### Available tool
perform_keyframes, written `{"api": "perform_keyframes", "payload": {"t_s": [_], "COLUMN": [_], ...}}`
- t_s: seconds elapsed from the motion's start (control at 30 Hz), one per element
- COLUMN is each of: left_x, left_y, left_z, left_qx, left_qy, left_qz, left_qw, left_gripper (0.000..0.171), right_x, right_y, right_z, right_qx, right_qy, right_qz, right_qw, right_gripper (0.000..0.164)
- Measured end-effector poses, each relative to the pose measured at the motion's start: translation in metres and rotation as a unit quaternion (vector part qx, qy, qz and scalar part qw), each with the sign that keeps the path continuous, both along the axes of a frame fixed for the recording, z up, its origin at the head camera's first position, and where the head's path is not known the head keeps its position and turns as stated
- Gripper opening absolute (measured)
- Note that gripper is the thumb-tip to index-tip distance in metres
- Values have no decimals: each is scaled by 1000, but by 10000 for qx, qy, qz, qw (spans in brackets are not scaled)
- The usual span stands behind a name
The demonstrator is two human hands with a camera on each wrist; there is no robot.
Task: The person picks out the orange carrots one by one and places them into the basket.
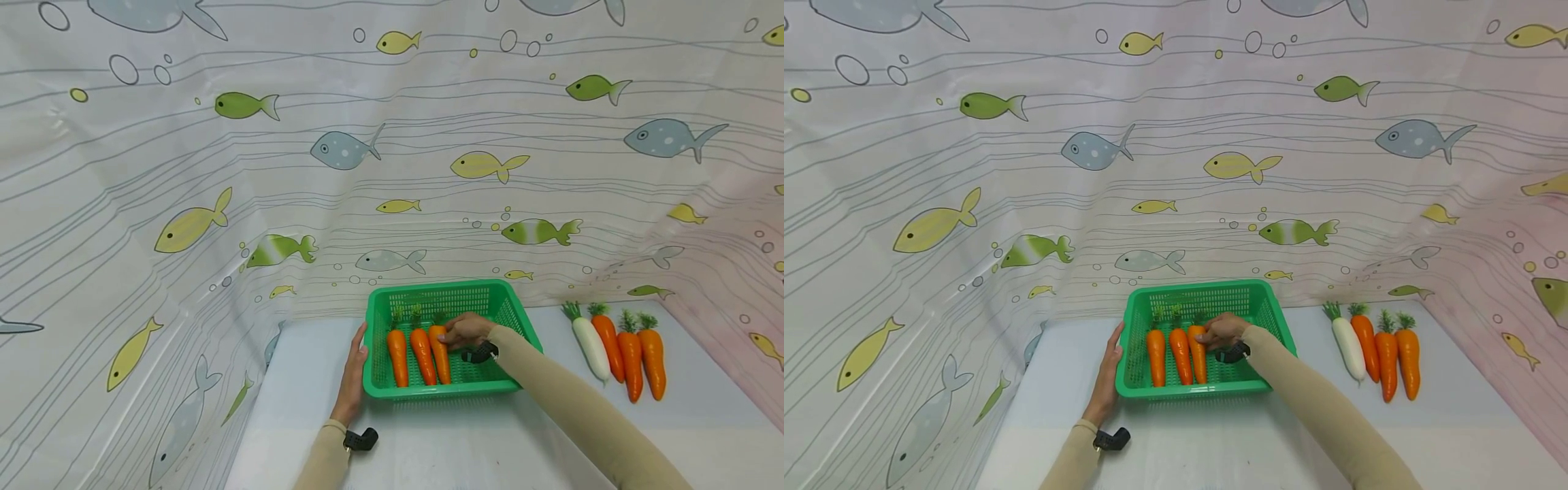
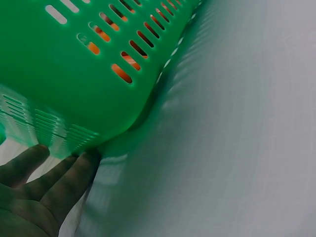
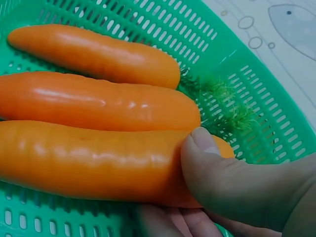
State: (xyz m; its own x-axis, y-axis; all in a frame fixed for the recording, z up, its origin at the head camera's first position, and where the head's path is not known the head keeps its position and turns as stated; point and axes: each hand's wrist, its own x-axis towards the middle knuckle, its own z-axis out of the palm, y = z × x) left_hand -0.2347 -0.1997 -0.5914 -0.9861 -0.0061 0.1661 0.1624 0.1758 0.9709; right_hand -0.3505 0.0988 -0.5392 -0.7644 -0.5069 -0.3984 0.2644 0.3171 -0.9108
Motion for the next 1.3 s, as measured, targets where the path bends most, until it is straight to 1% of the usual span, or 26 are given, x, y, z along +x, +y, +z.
{"api": "perform_keyframes", "payload": {"t_s": [0.1,0.23,0.4,0.7,1.3], "left_x": [0,-1,-1,0,-1], "left_y": [0,-1,-1,-1,-1], "left_z": [0,-2,-3,-2,-2], "left_qx": [-10,-6,21,6,-75], "left_qy": [12,39,40,64,14], "left_qz": [-14,-39,-52,-10,37], "left_qw": [10000,10000,10000,10000,10000], "left_gripper": [55,55,55,55,55], "right_x": [0,0,1,5,-1], "right_y": [0,-3,-5,-6,-6], "right_z": [-1,-3,-5,-2,-10], "right_qx": [15,30,40,53,28], "right_qy": [10,-26,-80,-109,-109], "right_qz": [-59,-280,-407,-483,-488], "right_qw": [10000,9996,9991,9988,9987], "right_gripper": [69,63,63,64,63]}}
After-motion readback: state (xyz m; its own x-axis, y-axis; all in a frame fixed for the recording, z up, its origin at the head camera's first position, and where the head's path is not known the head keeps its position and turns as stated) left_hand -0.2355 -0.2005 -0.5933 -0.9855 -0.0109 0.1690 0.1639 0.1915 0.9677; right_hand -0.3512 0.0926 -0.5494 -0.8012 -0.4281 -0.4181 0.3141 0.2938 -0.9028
